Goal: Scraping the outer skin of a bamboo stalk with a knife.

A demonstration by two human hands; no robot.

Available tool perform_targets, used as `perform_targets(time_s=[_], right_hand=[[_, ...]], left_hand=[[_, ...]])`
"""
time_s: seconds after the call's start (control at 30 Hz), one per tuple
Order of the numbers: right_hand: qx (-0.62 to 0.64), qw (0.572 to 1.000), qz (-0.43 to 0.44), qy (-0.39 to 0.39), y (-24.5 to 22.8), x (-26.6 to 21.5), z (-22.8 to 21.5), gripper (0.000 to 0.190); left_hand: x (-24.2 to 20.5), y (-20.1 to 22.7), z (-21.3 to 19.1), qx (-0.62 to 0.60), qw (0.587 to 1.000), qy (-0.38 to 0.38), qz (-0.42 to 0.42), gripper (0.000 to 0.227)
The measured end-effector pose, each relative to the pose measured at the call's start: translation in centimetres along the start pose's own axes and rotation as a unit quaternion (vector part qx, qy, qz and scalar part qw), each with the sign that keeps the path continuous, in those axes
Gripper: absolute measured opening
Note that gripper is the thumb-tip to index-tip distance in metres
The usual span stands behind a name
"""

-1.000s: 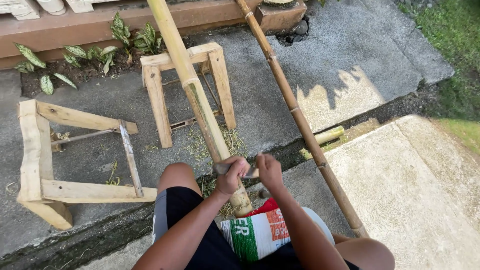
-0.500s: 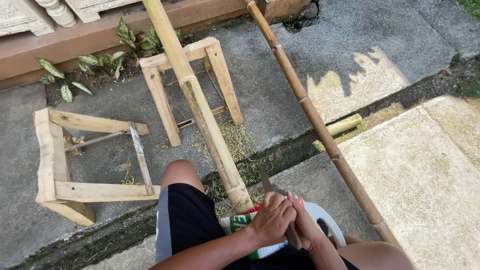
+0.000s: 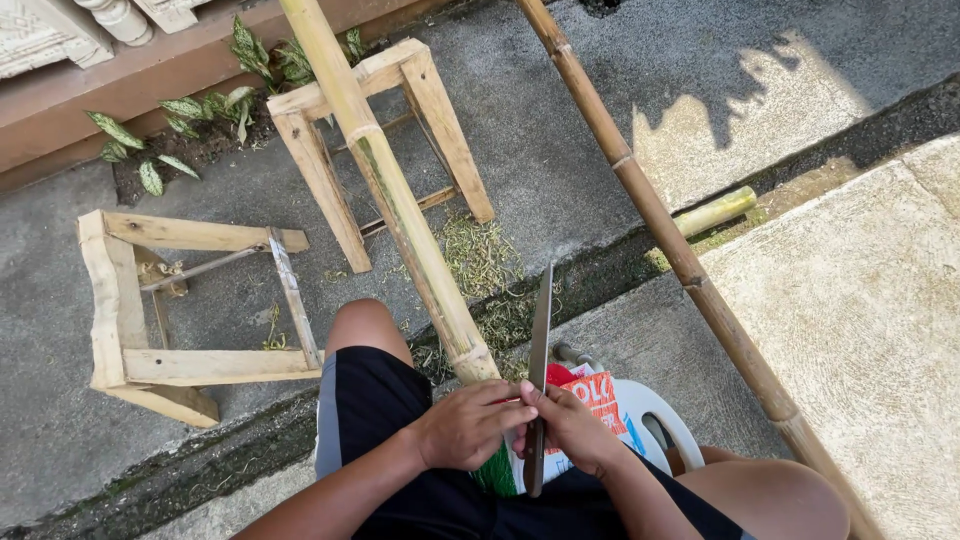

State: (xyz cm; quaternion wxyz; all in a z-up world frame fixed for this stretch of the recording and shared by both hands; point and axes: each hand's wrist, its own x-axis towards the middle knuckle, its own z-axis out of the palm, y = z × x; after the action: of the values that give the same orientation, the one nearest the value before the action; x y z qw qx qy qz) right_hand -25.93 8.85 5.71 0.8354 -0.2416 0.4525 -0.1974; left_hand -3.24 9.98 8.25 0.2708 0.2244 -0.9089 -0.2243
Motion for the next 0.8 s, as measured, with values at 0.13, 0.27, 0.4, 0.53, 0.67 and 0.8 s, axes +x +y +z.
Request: perform_targets(time_s=[0.13,0.27,0.4,0.53,0.67,0.8], right_hand=[[0.005,1.000,0.004,0.006,0.5,0.6,0.5,0.038],[0.041,0.998,0.001,0.036,1.2,1.2,-2.0,0.024],[0.053,0.995,-0.057,0.068,-1.0,0.1,-3.7,0.037],[-0.144,0.971,-0.135,0.132,-4.4,0.8,-4.6,0.051],[-0.411,0.880,-0.170,0.167,-7.4,1.6,-2.2,0.052],[-0.474,0.839,-0.137,0.228,-4.4,4.8,-1.1,0.061]], left_hand=[[-0.7,1.2,0.8,-0.052,0.995,0.070,-0.042,0.053],[0.5,2.7,0.0,-0.067,0.997,0.016,-0.031,0.053],[-1.2,1.4,1.0,-0.023,0.984,0.096,-0.146,0.029],[-3.1,-4.0,2.5,0.128,0.906,0.233,-0.329,0.051],[-2.9,-8.0,4.2,-0.130,0.780,0.240,-0.563,0.090],[-2.0,-8.7,6.6,-0.147,0.774,0.294,-0.542,0.072]])
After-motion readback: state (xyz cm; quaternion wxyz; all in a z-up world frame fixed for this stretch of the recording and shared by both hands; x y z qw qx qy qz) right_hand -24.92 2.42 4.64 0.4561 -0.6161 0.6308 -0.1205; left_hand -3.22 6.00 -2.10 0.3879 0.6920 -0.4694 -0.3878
